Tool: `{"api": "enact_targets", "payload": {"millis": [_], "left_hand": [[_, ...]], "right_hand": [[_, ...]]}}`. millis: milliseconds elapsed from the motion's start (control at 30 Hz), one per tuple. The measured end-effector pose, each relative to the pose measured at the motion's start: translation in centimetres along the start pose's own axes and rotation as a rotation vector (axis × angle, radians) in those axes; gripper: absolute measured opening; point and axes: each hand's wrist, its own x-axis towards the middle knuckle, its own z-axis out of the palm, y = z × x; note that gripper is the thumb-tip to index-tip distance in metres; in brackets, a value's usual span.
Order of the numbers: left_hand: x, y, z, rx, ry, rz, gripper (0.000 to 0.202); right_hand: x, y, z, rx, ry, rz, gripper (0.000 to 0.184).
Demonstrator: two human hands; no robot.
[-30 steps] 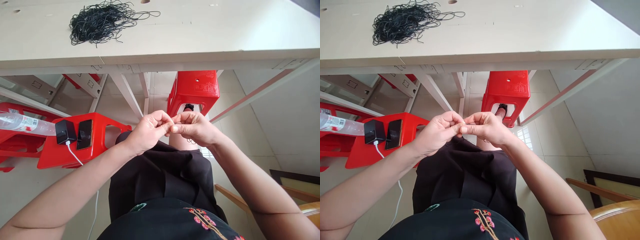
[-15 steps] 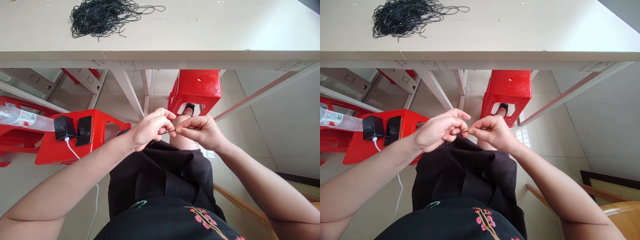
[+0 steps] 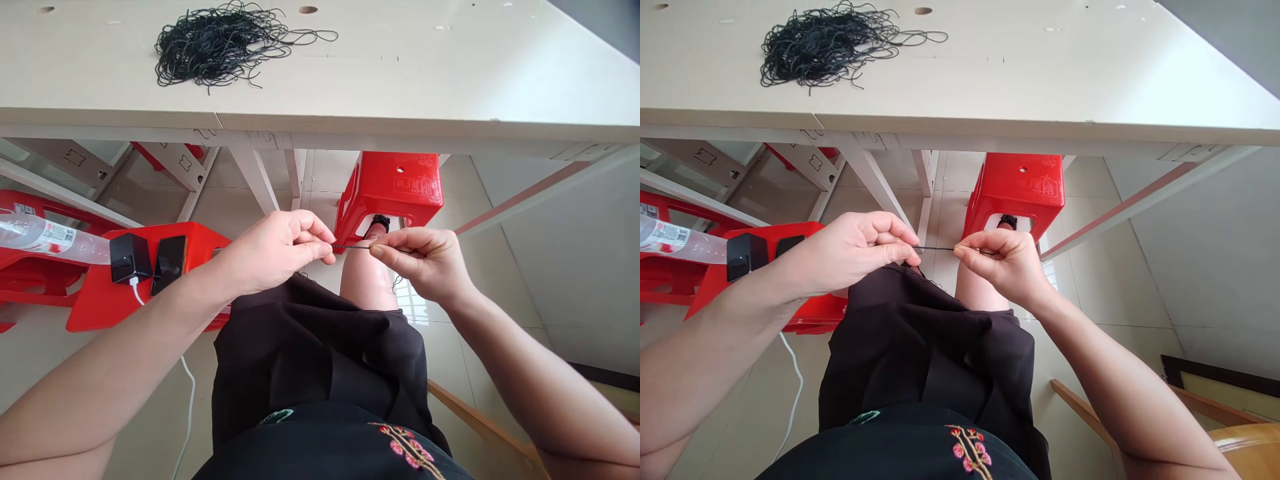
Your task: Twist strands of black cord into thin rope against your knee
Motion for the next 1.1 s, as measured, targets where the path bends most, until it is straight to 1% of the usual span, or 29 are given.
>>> {"api": "enact_targets", "payload": {"millis": [67, 233, 433, 533, 667, 800, 967, 1033, 1100], "left_hand": [[0.0, 0.0, -0.3, 0.026, 0.036, 0.014, 0.013], [-0.4, 0.3, -0.8, 0.067, 0.076, 0.009, 0.013], [-0.6, 0.6, -1.1, 0.057, 0.101, 0.058, 0.013], [-0.6, 0.8, -1.2, 0.082, 0.126, 0.056, 0.016], [-0.7, 0.7, -1.4, 0.107, 0.171, 0.067, 0.019], [-0.7, 0.5, -2.0, 0.082, 0.217, 0.068, 0.018], [0.4, 0.6, -3.1, 0.041, 0.272, 0.074, 0.018], [1.4, 0.6, -3.8, 0.039, 0.335, 0.108, 0.017], [3.0, 0.7, -4.8, 0.039, 0.411, 0.158, 0.018]], "right_hand": [[0.3, -0.1, 0.0, -0.004, 0.022, -0.008, 0.013], [0.8, 0.0, -0.1, -0.036, 0.073, -0.048, 0.014], [1.3, -0.1, 0.2, -0.070, 0.070, -0.039, 0.016], [1.6, -0.3, 0.4, -0.063, 0.076, -0.055, 0.015], [2.0, -0.7, 0.7, -0.055, 0.095, -0.075, 0.016], [2.6, -1.0, 1.1, -0.046, 0.079, -0.080, 0.016], [5.0, -1.9, 1.9, -0.041, 0.066, -0.096, 0.016], [6.6, -2.5, 2.0, -0.060, 0.080, -0.110, 0.015], [8.5, -3.2, 1.9, -0.093, 0.094, -0.127, 0.016]]}}
